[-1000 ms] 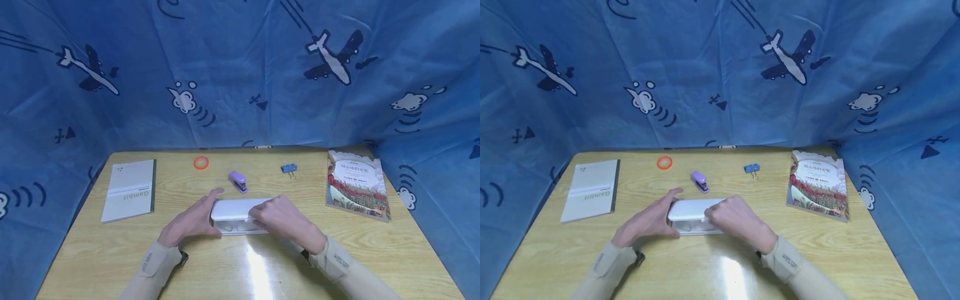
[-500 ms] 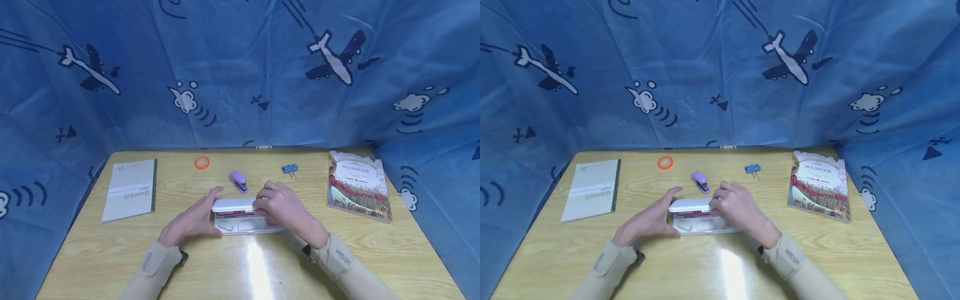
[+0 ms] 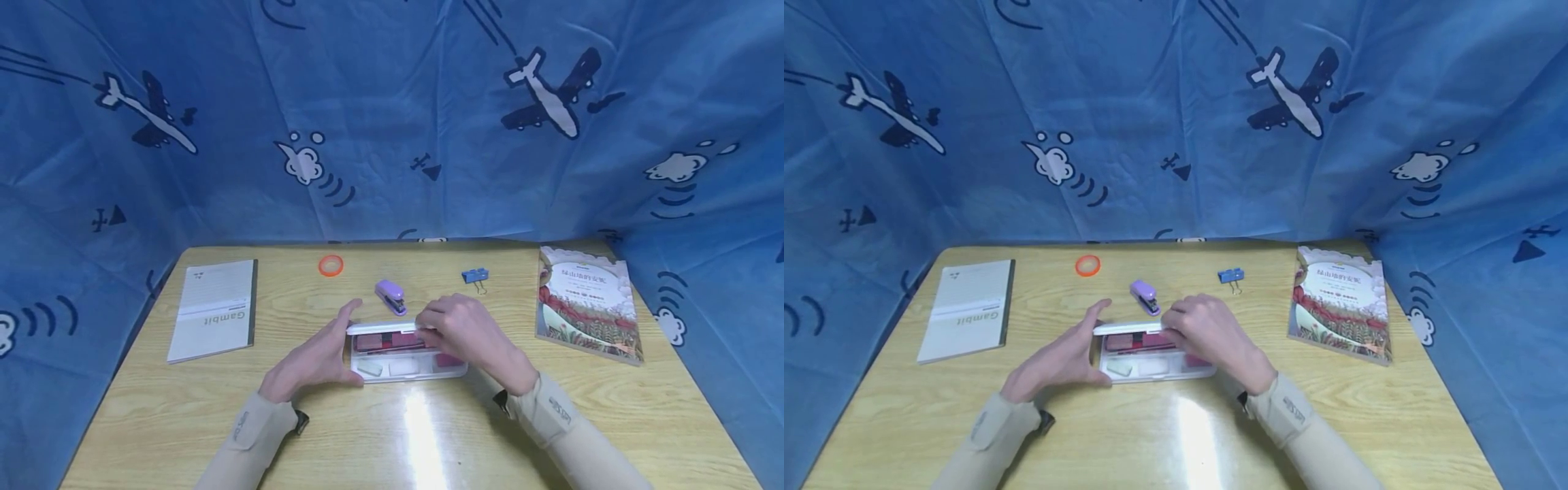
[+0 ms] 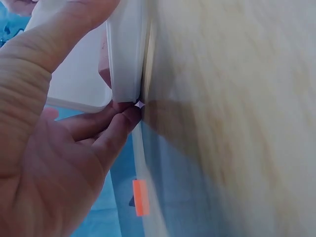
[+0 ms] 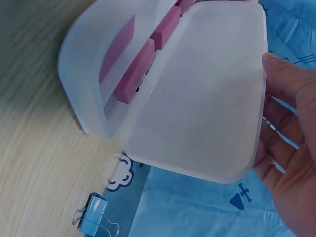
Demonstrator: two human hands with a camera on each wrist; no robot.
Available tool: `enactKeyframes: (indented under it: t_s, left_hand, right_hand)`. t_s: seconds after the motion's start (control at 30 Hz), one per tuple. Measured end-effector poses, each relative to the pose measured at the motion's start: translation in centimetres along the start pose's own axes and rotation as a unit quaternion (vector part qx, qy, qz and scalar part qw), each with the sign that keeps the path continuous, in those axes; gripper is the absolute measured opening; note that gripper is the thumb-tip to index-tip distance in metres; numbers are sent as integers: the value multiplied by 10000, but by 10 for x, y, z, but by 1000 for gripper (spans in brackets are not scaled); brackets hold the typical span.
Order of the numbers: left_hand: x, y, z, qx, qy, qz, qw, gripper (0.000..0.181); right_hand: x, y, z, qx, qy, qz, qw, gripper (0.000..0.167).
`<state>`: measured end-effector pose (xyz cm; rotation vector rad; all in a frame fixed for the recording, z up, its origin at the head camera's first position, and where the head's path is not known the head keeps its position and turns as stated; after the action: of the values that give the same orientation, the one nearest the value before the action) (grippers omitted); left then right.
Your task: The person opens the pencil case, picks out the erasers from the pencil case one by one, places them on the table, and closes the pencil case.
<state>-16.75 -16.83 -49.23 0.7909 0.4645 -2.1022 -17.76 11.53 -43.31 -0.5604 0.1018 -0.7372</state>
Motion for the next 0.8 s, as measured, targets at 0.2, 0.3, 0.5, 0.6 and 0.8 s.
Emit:
enactKeyframes:
  t_s: [0.2, 0.3, 0.5, 0.6, 0.8]
  left_hand:
    - [-2, 0, 0, -59, -89, 9, 9999, 154]
    - [-2, 0, 1, -53, -162, 147, 9997, 155]
    - [-4, 0, 1, -151, -191, 154, 9996, 158]
    - [-5, -1, 1, -177, -218, 141, 9995, 159]
    - [-5, 0, 1, -170, -179, 201, 9995, 161]
  right_hand:
    - [-5, -5, 0, -10, -104, -238, 9997, 12]
    - [-6, -7, 1, 48, -225, -422, 9988, 11]
    - [-8, -13, 1, 52, -192, -760, 9969, 12]
    - [-10, -15, -1, 11, -140, -954, 9953, 13]
    - [-13, -20, -5, -166, -114, -1112, 9936, 11]
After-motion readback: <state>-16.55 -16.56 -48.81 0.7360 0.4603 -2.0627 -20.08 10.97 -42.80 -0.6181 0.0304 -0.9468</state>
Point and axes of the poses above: each hand's wrist, its own y-axis away from the middle knuckle, its own z-axis out of the back of the hand, x = y × z, the point moved 1 cm from there along -y, towards the middle knuckle, and after that the axes turned 10 degrees about -z, right-handed, at the moved point
